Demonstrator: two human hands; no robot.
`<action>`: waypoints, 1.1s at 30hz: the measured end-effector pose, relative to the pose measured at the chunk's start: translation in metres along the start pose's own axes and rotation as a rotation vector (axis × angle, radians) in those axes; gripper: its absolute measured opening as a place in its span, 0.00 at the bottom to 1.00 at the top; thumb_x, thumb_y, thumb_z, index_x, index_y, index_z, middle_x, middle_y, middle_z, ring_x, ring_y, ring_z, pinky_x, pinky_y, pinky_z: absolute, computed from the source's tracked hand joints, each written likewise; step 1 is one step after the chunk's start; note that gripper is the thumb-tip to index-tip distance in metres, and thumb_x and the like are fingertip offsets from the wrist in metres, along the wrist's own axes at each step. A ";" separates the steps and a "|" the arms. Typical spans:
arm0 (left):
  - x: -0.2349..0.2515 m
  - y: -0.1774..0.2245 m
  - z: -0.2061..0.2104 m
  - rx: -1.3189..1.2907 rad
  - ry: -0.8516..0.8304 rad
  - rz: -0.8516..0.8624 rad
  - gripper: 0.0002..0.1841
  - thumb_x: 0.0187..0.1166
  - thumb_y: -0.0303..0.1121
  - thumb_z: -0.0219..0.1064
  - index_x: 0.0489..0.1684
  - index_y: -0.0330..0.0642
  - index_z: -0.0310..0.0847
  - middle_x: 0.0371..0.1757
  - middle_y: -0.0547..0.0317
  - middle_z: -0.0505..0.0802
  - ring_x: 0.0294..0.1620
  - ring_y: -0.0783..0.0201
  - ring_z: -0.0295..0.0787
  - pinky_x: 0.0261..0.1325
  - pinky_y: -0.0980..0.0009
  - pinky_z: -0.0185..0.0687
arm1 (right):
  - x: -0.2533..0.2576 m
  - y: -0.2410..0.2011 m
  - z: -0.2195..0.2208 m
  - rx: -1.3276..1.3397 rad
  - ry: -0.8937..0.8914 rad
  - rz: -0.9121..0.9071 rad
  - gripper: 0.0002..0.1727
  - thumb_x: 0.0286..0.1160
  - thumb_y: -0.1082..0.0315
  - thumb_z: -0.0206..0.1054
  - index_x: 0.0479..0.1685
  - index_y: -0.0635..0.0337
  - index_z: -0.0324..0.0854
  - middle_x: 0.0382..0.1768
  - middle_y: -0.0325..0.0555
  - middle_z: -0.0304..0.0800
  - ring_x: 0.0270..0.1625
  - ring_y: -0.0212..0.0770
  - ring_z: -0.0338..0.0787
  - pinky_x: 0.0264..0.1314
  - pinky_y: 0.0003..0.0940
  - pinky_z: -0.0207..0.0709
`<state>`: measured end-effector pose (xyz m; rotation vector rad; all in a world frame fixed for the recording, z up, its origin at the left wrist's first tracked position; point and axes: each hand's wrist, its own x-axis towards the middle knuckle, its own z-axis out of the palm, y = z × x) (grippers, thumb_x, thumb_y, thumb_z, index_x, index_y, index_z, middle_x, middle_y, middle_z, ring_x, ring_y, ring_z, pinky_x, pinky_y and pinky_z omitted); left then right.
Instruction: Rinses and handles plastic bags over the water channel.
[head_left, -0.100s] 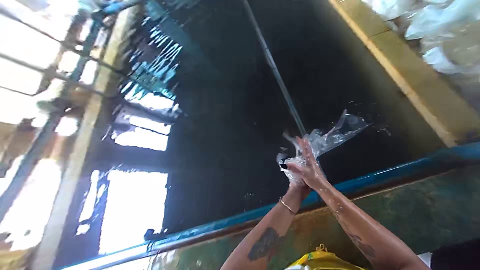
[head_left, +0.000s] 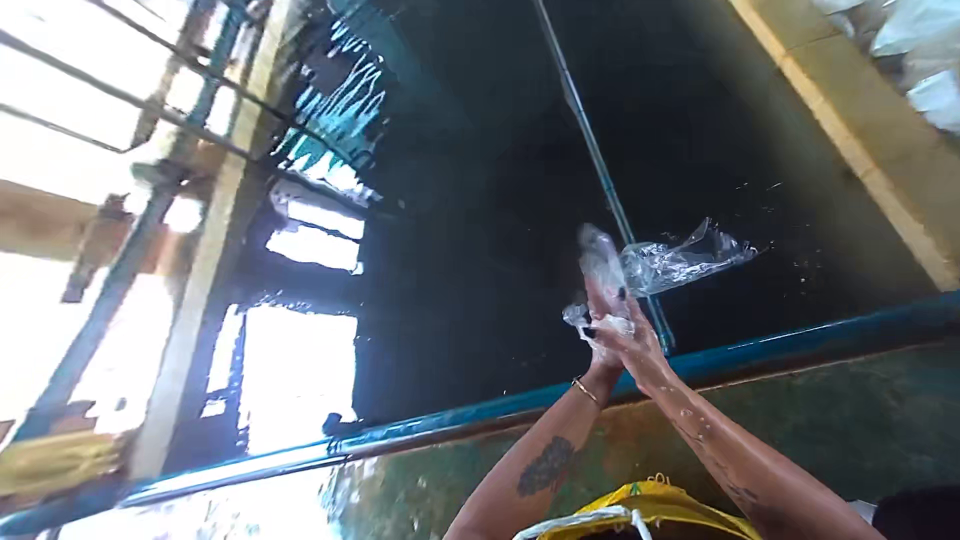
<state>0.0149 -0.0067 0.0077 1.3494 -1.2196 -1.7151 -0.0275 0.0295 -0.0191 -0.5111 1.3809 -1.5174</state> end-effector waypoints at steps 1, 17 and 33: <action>0.009 -0.019 -0.012 -0.028 -0.022 0.018 0.27 0.91 0.27 0.45 0.87 0.26 0.51 0.78 0.40 0.76 0.73 0.69 0.76 0.78 0.73 0.69 | -0.005 0.005 0.007 0.014 0.053 -0.032 0.42 0.65 0.73 0.74 0.83 0.73 0.62 0.71 0.61 0.81 0.70 0.39 0.84 0.75 0.34 0.78; 0.009 -0.024 -0.065 -0.019 -0.362 0.210 0.30 0.92 0.33 0.46 0.95 0.42 0.44 0.84 0.44 0.72 0.72 0.61 0.82 0.71 0.59 0.82 | 0.014 -0.026 -0.009 -0.141 0.056 -0.147 0.23 0.89 0.57 0.56 0.74 0.61 0.74 0.57 0.49 0.88 0.55 0.37 0.90 0.58 0.42 0.86; -0.003 -0.011 -0.078 0.271 -0.550 0.321 0.28 0.90 0.30 0.50 0.88 0.28 0.55 0.74 0.39 0.82 0.71 0.61 0.83 0.76 0.63 0.78 | 0.002 -0.027 0.003 0.057 0.149 -0.005 0.17 0.77 0.72 0.69 0.63 0.62 0.76 0.41 0.42 0.90 0.39 0.32 0.90 0.43 0.33 0.88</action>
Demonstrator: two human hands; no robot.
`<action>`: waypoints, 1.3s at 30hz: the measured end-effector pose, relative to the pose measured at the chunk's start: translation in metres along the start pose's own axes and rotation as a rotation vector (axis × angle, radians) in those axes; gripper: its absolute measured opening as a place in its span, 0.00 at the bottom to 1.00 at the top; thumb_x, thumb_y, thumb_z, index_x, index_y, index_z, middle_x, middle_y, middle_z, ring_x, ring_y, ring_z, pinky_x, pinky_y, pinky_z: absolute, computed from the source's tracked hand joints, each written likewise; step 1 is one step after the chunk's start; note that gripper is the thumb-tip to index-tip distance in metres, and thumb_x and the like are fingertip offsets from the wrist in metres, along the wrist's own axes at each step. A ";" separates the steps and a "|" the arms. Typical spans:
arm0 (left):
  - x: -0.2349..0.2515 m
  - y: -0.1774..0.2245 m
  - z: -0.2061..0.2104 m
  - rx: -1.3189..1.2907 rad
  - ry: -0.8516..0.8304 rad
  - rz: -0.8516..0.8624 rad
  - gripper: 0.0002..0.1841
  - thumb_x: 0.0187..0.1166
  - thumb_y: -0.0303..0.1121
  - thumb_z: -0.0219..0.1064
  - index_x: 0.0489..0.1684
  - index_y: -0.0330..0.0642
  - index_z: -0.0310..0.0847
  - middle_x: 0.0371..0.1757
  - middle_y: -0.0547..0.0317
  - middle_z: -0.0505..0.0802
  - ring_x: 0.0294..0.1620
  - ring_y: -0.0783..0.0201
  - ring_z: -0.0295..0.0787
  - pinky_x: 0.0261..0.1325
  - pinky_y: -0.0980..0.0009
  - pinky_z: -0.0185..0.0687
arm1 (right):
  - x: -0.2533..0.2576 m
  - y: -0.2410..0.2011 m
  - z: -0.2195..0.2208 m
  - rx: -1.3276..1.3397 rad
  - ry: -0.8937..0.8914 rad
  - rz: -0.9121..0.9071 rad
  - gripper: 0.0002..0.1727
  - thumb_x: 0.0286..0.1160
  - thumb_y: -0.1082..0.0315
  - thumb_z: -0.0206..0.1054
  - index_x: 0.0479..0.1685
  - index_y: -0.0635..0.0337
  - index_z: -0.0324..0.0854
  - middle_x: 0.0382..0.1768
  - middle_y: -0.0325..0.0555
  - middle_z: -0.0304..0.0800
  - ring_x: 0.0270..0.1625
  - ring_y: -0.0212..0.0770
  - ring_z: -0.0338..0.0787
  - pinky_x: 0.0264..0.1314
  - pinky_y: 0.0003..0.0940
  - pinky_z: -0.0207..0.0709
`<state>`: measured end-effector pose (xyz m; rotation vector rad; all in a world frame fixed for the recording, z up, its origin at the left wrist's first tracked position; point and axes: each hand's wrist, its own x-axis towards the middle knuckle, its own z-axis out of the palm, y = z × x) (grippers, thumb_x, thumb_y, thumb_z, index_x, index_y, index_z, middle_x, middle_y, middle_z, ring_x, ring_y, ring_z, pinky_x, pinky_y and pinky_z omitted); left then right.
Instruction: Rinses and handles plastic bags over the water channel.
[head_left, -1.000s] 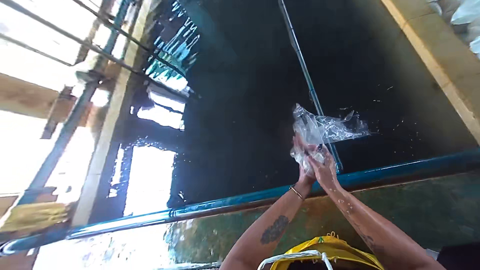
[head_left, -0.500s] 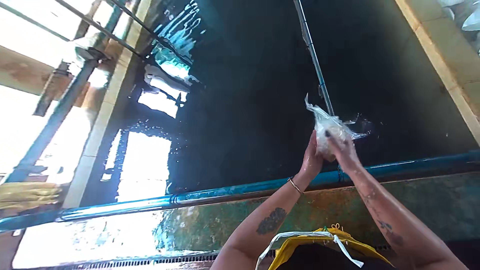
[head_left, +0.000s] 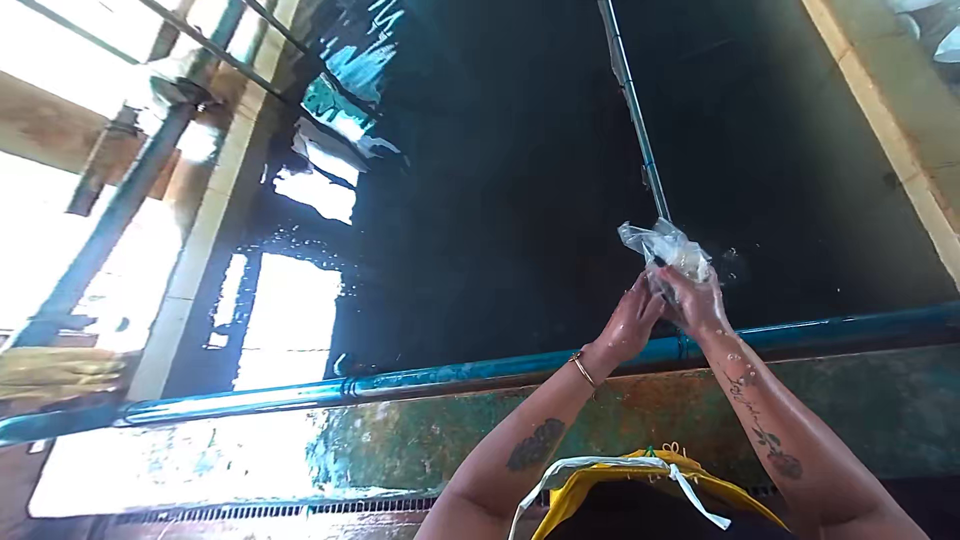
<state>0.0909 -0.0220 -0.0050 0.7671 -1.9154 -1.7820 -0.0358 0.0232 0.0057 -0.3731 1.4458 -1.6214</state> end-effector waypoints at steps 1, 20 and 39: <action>-0.001 -0.002 -0.002 -0.110 -0.045 -0.002 0.29 0.90 0.33 0.49 0.90 0.33 0.52 0.78 0.43 0.79 0.70 0.63 0.84 0.74 0.63 0.81 | 0.004 -0.001 -0.005 0.069 0.013 0.045 0.18 0.80 0.70 0.67 0.67 0.59 0.74 0.42 0.41 0.90 0.38 0.33 0.90 0.40 0.34 0.88; -0.013 0.005 0.000 -0.121 0.010 -0.009 0.25 0.91 0.33 0.43 0.81 0.26 0.63 0.66 0.45 0.86 0.63 0.69 0.86 0.70 0.67 0.81 | -0.017 0.004 0.003 0.073 -0.031 -0.038 0.16 0.76 0.75 0.68 0.62 0.63 0.78 0.41 0.42 0.92 0.41 0.33 0.92 0.47 0.33 0.90; -0.021 0.029 0.005 0.167 0.077 0.062 0.20 0.92 0.28 0.44 0.66 0.19 0.76 0.53 0.38 0.91 0.57 0.65 0.89 0.67 0.69 0.80 | -0.041 -0.008 0.005 -0.074 0.024 -0.190 0.22 0.68 0.78 0.71 0.62 0.72 0.75 0.46 0.42 0.89 0.48 0.25 0.90 0.57 0.23 0.86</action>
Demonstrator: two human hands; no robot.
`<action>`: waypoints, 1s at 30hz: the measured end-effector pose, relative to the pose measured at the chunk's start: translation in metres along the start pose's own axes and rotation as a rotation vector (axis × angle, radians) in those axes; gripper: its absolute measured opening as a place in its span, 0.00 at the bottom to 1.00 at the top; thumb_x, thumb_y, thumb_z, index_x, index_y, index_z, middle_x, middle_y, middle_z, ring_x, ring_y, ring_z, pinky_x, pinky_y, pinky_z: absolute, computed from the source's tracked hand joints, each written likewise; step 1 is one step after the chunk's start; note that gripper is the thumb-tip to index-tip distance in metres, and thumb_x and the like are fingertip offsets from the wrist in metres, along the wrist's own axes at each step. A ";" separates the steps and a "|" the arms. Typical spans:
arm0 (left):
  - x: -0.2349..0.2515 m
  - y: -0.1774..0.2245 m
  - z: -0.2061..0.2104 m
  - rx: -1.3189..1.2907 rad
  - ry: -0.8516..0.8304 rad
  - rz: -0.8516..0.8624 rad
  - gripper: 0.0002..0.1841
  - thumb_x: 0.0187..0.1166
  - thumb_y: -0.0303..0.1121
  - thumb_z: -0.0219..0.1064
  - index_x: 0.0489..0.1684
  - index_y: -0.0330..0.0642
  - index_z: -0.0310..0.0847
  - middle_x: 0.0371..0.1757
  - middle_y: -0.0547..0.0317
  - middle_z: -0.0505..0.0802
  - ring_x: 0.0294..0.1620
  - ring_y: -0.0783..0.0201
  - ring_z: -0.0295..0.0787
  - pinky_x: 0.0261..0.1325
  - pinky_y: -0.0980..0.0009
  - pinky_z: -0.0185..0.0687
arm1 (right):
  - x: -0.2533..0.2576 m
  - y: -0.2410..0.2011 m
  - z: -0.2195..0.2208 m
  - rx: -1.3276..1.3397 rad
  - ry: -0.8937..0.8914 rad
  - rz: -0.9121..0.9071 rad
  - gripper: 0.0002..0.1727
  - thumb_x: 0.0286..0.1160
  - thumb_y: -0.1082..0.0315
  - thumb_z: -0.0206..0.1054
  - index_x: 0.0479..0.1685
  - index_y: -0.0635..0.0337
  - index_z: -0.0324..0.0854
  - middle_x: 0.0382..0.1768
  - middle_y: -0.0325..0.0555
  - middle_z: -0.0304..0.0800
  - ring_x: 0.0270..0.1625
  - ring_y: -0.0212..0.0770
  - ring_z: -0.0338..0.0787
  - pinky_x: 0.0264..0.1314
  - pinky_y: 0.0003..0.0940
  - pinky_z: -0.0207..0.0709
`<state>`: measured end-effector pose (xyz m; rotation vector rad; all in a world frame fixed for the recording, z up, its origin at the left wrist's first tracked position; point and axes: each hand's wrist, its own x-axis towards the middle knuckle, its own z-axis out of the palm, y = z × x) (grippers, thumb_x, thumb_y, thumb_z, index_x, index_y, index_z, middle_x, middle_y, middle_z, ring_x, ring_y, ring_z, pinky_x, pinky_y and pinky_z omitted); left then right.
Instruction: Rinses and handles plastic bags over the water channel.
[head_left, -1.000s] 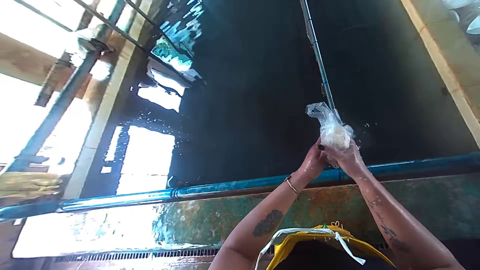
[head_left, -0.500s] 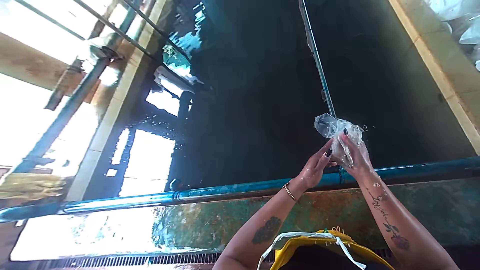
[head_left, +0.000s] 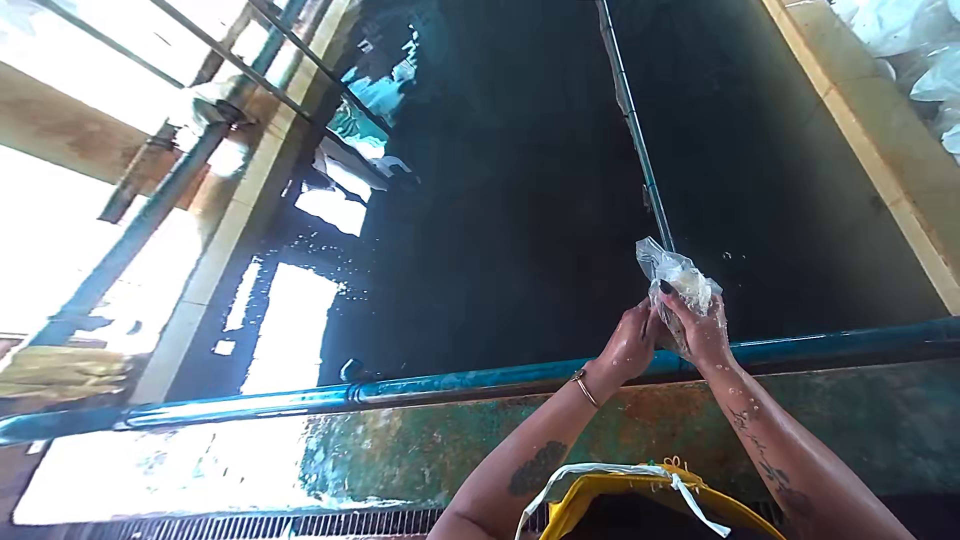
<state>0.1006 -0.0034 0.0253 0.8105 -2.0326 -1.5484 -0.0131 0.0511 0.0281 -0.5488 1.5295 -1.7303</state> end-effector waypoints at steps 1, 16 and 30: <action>0.001 -0.003 -0.002 -0.022 -0.024 0.012 0.21 0.92 0.29 0.44 0.67 0.20 0.76 0.54 0.40 0.91 0.57 0.67 0.88 0.68 0.70 0.80 | 0.001 0.002 0.001 0.078 0.016 0.047 0.22 0.69 0.78 0.70 0.64 0.70 0.73 0.45 0.42 0.89 0.46 0.27 0.91 0.53 0.26 0.88; -0.001 0.004 -0.002 0.244 0.002 0.075 0.15 0.82 0.21 0.53 0.59 0.20 0.80 0.46 0.38 0.92 0.53 0.54 0.92 0.64 0.60 0.83 | -0.003 -0.008 -0.001 -0.323 -0.065 -0.191 0.14 0.68 0.72 0.74 0.50 0.71 0.84 0.40 0.38 0.91 0.46 0.17 0.87 0.57 0.17 0.81; 0.002 -0.021 -0.017 1.098 0.046 0.364 0.25 0.82 0.33 0.64 0.80 0.55 0.78 0.94 0.47 0.60 0.94 0.34 0.44 0.81 0.19 0.44 | 0.019 -0.020 -0.030 -0.218 -0.144 -0.001 0.21 0.80 0.71 0.66 0.68 0.70 0.75 0.52 0.50 0.90 0.52 0.34 0.92 0.59 0.34 0.88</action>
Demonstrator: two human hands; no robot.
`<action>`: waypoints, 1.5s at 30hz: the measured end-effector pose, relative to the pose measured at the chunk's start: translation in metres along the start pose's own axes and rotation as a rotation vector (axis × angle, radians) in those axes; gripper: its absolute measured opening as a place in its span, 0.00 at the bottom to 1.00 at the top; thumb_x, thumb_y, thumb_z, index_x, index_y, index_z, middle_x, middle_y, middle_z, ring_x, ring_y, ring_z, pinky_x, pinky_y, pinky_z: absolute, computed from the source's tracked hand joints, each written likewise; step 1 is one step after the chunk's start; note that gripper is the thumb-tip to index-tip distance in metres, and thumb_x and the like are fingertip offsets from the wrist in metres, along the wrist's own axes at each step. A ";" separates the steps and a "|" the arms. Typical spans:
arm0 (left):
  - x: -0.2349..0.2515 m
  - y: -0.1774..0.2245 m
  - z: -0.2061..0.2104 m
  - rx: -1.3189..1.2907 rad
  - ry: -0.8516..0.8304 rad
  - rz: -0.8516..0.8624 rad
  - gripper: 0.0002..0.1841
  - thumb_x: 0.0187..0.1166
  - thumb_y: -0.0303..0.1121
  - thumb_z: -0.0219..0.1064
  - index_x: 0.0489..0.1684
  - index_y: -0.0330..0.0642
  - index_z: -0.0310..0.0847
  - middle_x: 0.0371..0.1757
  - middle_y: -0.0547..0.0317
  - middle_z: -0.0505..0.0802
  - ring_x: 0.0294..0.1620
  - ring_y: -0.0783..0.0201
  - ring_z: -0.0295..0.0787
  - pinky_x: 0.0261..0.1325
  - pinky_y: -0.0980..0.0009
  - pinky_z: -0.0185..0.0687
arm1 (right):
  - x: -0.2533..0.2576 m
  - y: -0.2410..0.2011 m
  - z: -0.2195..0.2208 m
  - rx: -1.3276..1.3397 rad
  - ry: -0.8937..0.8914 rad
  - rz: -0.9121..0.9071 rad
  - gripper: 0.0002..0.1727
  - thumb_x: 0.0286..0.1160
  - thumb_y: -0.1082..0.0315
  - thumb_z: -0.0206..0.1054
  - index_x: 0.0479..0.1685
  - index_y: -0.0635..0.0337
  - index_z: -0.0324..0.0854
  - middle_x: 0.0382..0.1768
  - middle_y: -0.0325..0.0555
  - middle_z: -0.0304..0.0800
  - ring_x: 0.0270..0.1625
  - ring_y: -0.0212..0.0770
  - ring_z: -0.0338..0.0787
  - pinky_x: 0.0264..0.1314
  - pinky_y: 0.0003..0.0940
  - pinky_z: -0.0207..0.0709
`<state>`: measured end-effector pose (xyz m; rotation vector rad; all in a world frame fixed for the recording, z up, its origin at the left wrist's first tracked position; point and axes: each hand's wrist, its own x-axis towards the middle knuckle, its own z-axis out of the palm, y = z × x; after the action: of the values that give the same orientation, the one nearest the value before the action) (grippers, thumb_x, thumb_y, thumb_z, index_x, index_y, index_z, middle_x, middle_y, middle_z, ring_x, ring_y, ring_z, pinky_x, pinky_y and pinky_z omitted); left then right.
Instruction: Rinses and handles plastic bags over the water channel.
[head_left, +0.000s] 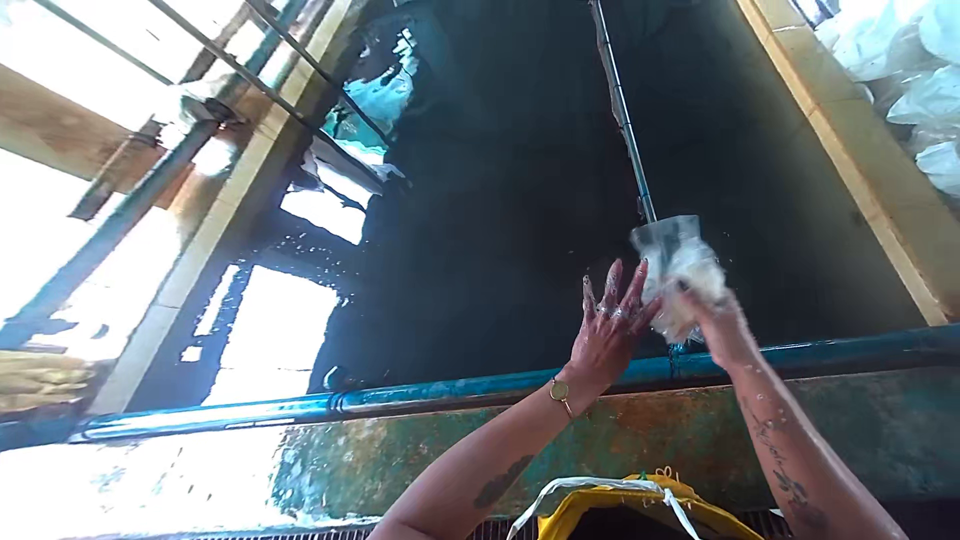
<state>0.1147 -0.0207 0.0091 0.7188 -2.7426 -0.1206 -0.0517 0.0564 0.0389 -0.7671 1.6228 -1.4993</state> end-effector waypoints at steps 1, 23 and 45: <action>0.003 0.007 -0.002 0.007 -0.028 -0.012 0.20 0.83 0.31 0.61 0.73 0.49 0.83 0.92 0.51 0.66 0.94 0.37 0.49 0.82 0.20 0.42 | -0.002 0.003 0.009 -0.050 -0.033 -0.031 0.23 0.73 0.72 0.71 0.66 0.71 0.77 0.52 0.50 0.91 0.51 0.33 0.92 0.58 0.33 0.88; -0.017 0.015 0.004 0.155 0.005 0.038 0.35 0.75 0.29 0.66 0.89 0.50 0.66 0.92 0.71 0.68 0.93 0.58 0.57 0.81 0.22 0.44 | 0.016 -0.003 -0.019 0.054 0.138 -0.036 0.20 0.79 0.67 0.68 0.66 0.67 0.77 0.49 0.47 0.91 0.50 0.35 0.92 0.58 0.37 0.87; -0.013 0.032 0.001 0.143 0.035 0.076 0.21 0.81 0.29 0.62 0.73 0.38 0.82 0.76 0.53 0.87 0.82 0.54 0.78 0.85 0.35 0.57 | 0.006 0.002 0.010 -0.027 0.004 -0.046 0.23 0.64 0.76 0.77 0.61 0.70 0.80 0.46 0.48 0.91 0.48 0.33 0.92 0.56 0.32 0.87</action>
<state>0.1102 0.0137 0.0094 0.6455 -2.7616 0.1053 -0.0459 0.0458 0.0357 -0.8215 1.6418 -1.5143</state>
